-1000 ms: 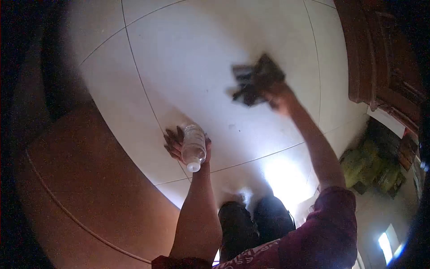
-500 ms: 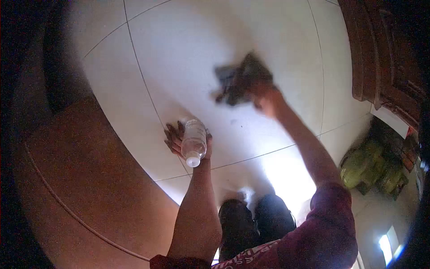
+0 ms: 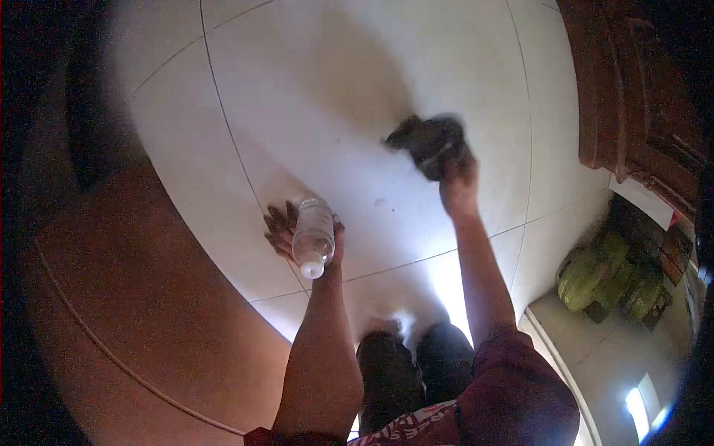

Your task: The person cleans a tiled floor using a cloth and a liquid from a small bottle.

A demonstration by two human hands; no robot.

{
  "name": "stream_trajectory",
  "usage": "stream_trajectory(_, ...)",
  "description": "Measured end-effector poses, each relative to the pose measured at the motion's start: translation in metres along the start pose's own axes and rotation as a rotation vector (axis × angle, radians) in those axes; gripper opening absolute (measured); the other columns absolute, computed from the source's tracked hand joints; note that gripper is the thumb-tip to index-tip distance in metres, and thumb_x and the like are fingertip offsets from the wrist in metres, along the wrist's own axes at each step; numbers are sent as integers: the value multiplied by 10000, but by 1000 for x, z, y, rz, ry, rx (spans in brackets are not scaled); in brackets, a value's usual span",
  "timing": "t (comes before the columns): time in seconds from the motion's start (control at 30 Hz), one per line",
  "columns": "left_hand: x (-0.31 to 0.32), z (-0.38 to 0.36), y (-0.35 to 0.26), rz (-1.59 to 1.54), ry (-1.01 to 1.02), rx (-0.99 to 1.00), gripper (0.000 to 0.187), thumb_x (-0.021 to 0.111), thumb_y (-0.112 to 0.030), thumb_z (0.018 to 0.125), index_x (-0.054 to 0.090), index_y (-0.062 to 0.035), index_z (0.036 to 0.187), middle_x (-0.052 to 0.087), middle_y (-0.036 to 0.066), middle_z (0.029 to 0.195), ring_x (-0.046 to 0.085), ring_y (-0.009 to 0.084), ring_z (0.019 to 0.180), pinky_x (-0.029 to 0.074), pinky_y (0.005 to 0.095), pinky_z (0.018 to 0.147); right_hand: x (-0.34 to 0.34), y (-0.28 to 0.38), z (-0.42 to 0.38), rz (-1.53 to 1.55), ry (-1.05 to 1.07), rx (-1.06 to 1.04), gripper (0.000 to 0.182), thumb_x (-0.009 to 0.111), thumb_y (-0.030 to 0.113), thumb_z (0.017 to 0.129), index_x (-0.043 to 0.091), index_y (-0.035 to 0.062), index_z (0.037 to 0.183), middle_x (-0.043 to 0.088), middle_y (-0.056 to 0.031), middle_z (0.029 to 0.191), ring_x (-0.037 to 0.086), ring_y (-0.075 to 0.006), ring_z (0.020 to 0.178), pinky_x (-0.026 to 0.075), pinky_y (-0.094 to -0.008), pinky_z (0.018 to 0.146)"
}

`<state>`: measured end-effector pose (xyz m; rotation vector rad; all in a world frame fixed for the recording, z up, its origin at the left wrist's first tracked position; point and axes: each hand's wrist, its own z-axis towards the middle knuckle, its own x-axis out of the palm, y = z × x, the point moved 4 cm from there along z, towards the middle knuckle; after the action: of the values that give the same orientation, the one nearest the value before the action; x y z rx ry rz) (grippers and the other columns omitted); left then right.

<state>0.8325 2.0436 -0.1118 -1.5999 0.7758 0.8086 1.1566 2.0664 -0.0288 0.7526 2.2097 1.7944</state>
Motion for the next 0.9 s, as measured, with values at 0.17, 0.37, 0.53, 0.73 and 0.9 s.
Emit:
stream_trajectory(0.17, -3, -4, -4, 8, -9, -20, 1132, 884, -312, 727, 147, -84, 1556, 296, 168, 1611, 294, 362, 1479, 211, 496, 1242, -52, 18, 35, -173, -307, 83, 397, 521, 191, 1059, 549, -22, 1392, 643, -149, 1314, 582, -240, 1219, 480, -372, 1033)
stream_trajectory(0.37, -26, 13, -46, 222, -240, 151, 961, 388, -779, 855, 455, -80, 1511, 404, 226, 1560, 357, 426, 1458, 249, 604, 1188, -92, 7, 70, -728, -158, -323, 592, 602, 411, 997, 514, 58, 1463, 530, -256, 1461, 455, -380, 1403, 269, -500, 1209)
stream_trajectory(0.53, -38, 20, -57, 298, -224, 185, 926, 396, -746, 873, 458, -77, 1510, 420, 229, 1548, 377, 432, 1445, 253, 594, 1191, -41, -14, 74, -1518, -292, -400, 730, 625, 480, 950, 377, 185, 1569, 304, -231, 1620, 271, -433, 1500, 188, -594, 1225)
stream_trajectory(0.73, -48, 23, -72, 471, -167, 205, 897, 410, -706, 893, 446, -59, 1514, 413, 240, 1548, 379, 438, 1442, 251, 593, 1194, 50, -35, -7, -1220, 630, -448, 639, 657, 432, 933, 472, 218, 1507, 415, -89, 1586, 323, -326, 1498, 254, -510, 1235)
stream_trajectory(0.9, -42, 19, -62, 400, -216, 229, 923, 423, -720, 882, 424, -61, 1528, 395, 239, 1560, 362, 433, 1453, 238, 595, 1197, 16, -41, 80, -799, 494, -213, 661, 591, 556, 959, 477, 201, 1504, 549, -63, 1479, 466, -283, 1395, 323, -539, 1182)
